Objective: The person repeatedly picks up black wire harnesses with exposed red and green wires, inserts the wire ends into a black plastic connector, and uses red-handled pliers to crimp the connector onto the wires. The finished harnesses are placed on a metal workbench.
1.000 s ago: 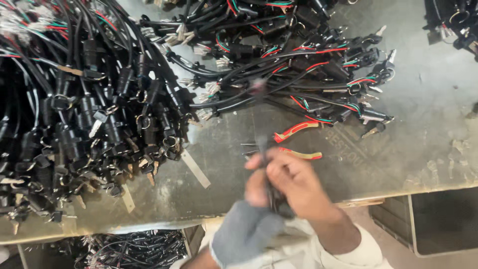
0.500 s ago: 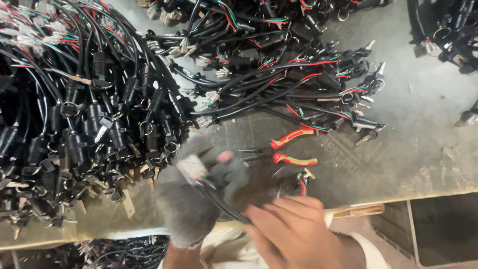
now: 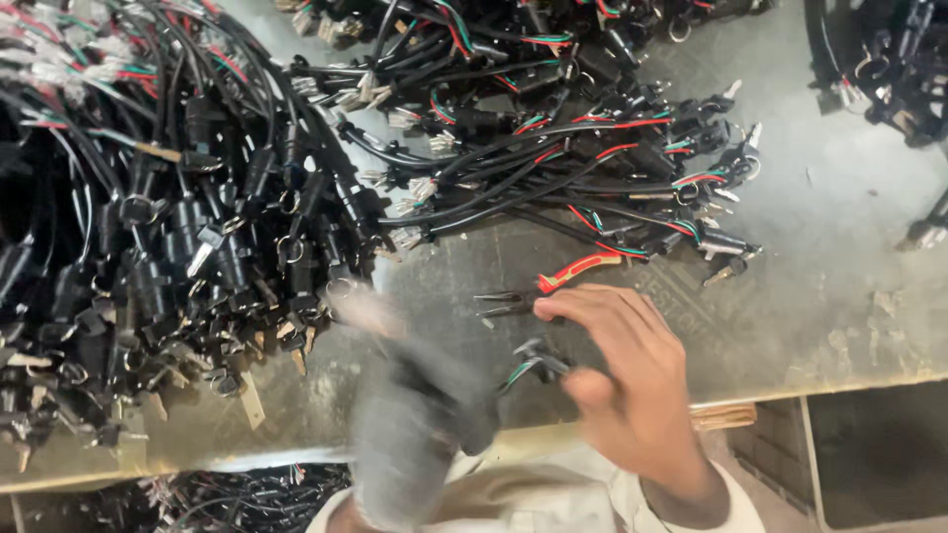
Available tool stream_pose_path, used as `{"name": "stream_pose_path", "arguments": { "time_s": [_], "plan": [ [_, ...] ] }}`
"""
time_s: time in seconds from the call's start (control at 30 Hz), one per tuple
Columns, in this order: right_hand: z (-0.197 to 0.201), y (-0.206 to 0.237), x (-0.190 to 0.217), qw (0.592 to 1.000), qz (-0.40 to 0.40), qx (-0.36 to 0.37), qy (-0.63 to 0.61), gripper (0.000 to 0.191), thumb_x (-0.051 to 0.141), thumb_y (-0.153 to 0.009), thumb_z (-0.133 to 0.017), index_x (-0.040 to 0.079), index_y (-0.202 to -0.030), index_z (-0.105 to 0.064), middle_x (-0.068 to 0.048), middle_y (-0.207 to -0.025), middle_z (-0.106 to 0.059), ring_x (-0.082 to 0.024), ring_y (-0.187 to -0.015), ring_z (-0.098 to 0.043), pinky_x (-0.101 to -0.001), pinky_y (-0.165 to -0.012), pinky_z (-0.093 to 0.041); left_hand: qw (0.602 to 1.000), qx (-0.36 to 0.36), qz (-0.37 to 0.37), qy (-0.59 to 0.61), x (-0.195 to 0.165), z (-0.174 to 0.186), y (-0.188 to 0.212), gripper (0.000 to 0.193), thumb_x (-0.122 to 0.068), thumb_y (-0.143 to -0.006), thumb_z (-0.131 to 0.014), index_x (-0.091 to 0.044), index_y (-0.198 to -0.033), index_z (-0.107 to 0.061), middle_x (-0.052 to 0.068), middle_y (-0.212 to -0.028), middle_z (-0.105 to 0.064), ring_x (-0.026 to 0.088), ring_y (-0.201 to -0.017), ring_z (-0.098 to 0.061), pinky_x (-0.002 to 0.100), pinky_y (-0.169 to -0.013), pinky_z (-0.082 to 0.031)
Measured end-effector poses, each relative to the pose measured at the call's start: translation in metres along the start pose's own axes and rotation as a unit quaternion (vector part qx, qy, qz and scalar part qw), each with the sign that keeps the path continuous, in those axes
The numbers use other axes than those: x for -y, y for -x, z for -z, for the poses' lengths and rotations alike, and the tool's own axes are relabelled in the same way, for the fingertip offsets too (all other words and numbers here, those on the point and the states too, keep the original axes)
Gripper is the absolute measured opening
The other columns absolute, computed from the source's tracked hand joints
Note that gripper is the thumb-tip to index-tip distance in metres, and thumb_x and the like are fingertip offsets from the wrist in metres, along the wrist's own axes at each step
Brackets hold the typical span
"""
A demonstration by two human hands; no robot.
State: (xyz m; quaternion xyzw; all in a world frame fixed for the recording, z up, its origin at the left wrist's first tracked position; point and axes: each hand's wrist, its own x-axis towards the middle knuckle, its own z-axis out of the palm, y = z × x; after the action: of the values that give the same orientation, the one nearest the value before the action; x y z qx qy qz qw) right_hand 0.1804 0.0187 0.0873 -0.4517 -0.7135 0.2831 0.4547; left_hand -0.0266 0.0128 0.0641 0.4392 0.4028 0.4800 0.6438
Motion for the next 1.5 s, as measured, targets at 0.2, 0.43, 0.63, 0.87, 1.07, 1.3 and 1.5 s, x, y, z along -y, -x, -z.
{"name": "stream_pose_path", "arguments": {
  "time_s": [0.2, 0.43, 0.63, 0.87, 1.07, 1.3, 1.5],
  "plan": [
    [0.043, -0.027, 0.031, 0.890, 0.170, -0.012, -0.423, 0.036, 0.021, -0.097, -0.053, -0.005, -0.120, -0.054, -0.022, -0.121, -0.059, -0.041, -0.111, -0.059, -0.0487, -0.098, -0.044, 0.958, 0.202, -0.089, -0.182, 0.028, -0.073, 0.010, 0.034, -0.034, -0.096, -0.063, -0.002, -0.106, -0.067, 0.008, -0.093, -0.074, 0.018, -0.076, -0.064, 0.034, -0.067, -0.053],
    [0.061, 0.012, 0.002, 0.896, 0.167, -0.037, -0.409, 0.040, 0.017, -0.102, -0.045, -0.009, -0.132, -0.045, -0.026, -0.134, -0.050, -0.042, -0.122, -0.051, -0.0482, -0.104, -0.039, 0.942, 0.276, -0.053, -0.182, 0.045, -0.053, 0.012, 0.031, -0.031, -0.098, -0.064, -0.003, -0.110, -0.067, 0.003, -0.090, -0.073, 0.013, -0.076, -0.065, 0.031, -0.069, -0.055],
    [0.028, 0.017, -0.048, 0.925, 0.071, -0.318, -0.195, 0.044, 0.013, -0.107, -0.038, -0.013, -0.142, -0.036, -0.030, -0.145, -0.043, -0.043, -0.132, -0.044, -0.0478, -0.108, -0.035, 0.977, 0.103, 0.037, -0.180, 0.032, -0.026, -0.022, 0.030, -0.029, -0.099, -0.065, -0.004, -0.114, -0.068, -0.002, -0.088, -0.073, 0.009, -0.077, -0.066, 0.028, -0.070, -0.056],
    [-0.065, 0.089, -0.088, 0.990, -0.122, -0.031, -0.069, 0.069, 0.040, -0.098, -0.065, 0.001, -0.148, -0.038, -0.016, -0.149, -0.045, -0.026, -0.134, -0.049, -0.0373, -0.113, -0.039, 0.996, 0.041, 0.056, -0.061, 0.019, -0.011, -0.036, 0.026, -0.016, -0.105, -0.063, -0.001, -0.126, -0.065, 0.003, -0.113, -0.069, 0.009, -0.097, -0.061, 0.026, -0.085, -0.054],
    [-0.054, 0.107, -0.103, 0.912, -0.239, -0.047, -0.330, 0.058, 0.037, -0.103, -0.068, 0.004, -0.140, -0.040, -0.017, -0.137, -0.061, -0.021, -0.104, -0.066, -0.0388, -0.090, -0.053, 0.997, -0.046, 0.059, 0.016, 0.050, -0.018, -0.015, 0.028, -0.008, -0.098, -0.069, -0.002, -0.124, -0.064, 0.008, -0.113, -0.073, 0.011, -0.092, -0.063, 0.028, -0.079, -0.054],
    [-0.035, 0.090, -0.096, 0.994, -0.099, 0.033, -0.034, 0.057, 0.048, -0.094, -0.061, 0.006, -0.133, -0.056, -0.008, -0.125, -0.074, -0.031, -0.110, -0.061, -0.0348, -0.109, -0.044, 0.997, -0.011, -0.017, -0.075, 0.052, 0.007, -0.010, 0.045, -0.005, -0.088, -0.084, -0.003, -0.128, -0.063, 0.010, -0.122, -0.069, 0.016, -0.099, -0.069, 0.030, -0.084, -0.058],
    [-0.039, 0.073, -0.086, 0.998, -0.052, -0.009, -0.040, 0.039, -0.004, -0.089, -0.062, 0.000, -0.128, -0.058, -0.017, -0.126, -0.063, -0.036, -0.111, -0.065, -0.0397, -0.101, -0.052, 0.971, 0.004, 0.000, -0.240, 0.037, -0.006, -0.022, 0.075, -0.019, -0.073, -0.093, -0.007, -0.136, -0.054, 0.006, -0.101, -0.077, 0.011, -0.088, -0.076, 0.027, -0.078, -0.063]
  ]
}}
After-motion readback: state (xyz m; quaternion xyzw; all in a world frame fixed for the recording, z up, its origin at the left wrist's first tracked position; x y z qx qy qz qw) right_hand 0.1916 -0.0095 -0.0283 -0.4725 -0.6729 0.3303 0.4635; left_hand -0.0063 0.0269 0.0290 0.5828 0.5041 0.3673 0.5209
